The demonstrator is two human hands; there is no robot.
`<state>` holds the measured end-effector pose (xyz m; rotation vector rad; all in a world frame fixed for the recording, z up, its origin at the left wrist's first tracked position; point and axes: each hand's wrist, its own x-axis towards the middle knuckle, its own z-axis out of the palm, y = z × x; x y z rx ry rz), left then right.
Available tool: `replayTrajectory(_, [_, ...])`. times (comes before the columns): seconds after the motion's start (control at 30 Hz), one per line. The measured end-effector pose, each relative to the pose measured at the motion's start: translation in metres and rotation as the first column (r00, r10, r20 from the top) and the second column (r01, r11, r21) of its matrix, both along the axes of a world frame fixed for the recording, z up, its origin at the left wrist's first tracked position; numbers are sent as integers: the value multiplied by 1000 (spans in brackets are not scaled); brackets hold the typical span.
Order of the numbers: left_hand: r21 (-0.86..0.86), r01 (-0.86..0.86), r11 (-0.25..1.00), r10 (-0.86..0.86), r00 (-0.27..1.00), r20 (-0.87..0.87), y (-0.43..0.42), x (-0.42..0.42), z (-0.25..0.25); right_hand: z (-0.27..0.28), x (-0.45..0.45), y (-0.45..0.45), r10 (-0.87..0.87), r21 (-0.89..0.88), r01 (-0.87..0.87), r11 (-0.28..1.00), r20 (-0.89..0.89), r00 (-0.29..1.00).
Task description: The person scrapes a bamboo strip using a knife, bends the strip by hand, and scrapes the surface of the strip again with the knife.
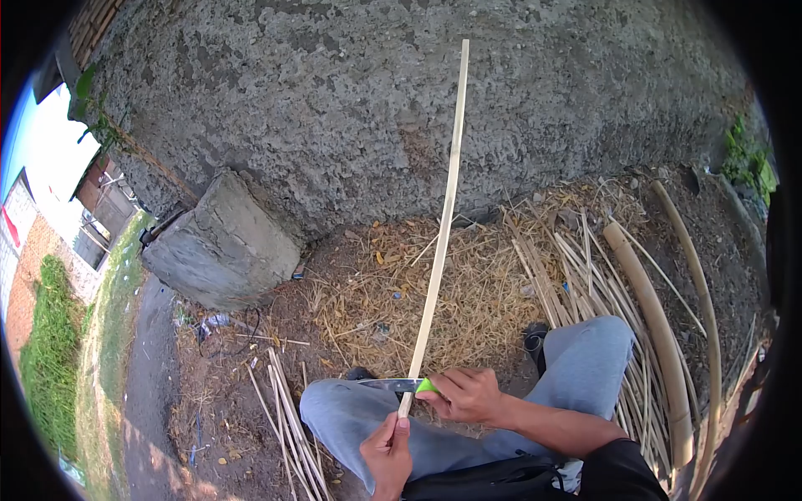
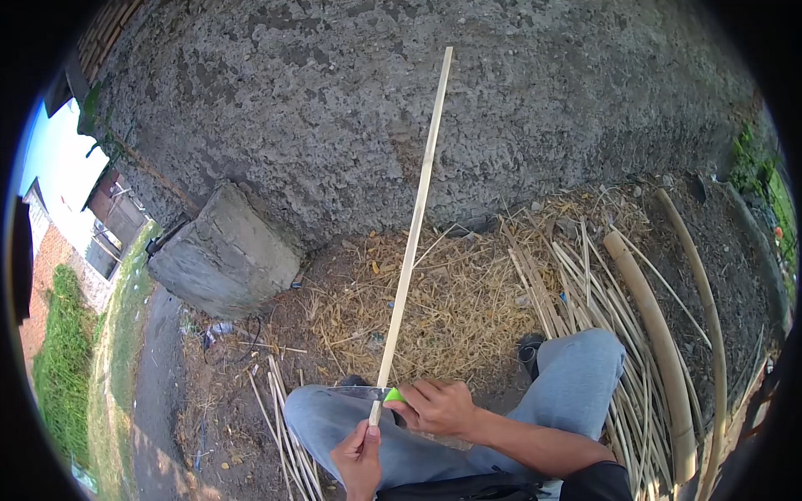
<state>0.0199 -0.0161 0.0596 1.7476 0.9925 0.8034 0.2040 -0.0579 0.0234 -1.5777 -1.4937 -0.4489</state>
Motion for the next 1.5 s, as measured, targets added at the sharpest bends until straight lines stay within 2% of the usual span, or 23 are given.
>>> replayTrajectory(0.07, [8,0,1000,0,1000,-5,-4,-3,-1,6,12,3,-31,0,31,1000,-11,999])
replayTrajectory(0.13, [90,-73,993,85,986,-147,-14,-14,-8,15,38,6,-258,-67,250,966,-170,951])
replayTrajectory(0.27, [166,-58,984,73,994,-84,-21,-31,-13,17,69,2,-313,-30,313,949,-190,931])
replayTrajectory(0.37, [81,-63,995,74,986,-151,-14,-50,-18,20,72,-1,-352,-13,357,934,-205,913])
replayTrajectory(0.47, [161,-4,987,38,978,-207,-9,-66,-12,20,76,1,-332,42,343,939,-162,929])
replayTrajectory(0.53, [185,12,983,26,979,-200,-9,-79,-11,25,93,0,-403,3,419,908,-264,876])
replayTrajectory(0.6, [193,25,981,13,981,-194,-11,-86,-9,25,92,-3,-416,18,431,902,-232,880])
replayTrajectory(0.87, [131,8,991,19,979,-203,-15,-93,-11,21,86,-3,-407,57,428,902,-215,888])
replayTrajectory(0.97, [149,-21,989,53,976,-213,-13,-95,-19,22,77,-6,-322,18,332,943,-200,926])
replayTrajectory(1.13, [169,-46,985,87,966,-242,-8,-89,-18,17,27,-12,-52,-6,51,999,-75,996])
replayTrajectory(1.27, [207,-15,978,66,969,-238,-7,-92,-20,16,23,-13,-20,-47,18,999,-50,999])
replayTrajectory(1.37, [173,-3,985,43,973,-227,-8,-92,-20,14,31,-11,-48,7,49,999,-41,998])
replayTrajectory(1.5, [224,3,975,43,978,-204,-9,-90,-18,19,33,-7,-90,54,92,994,-34,995])
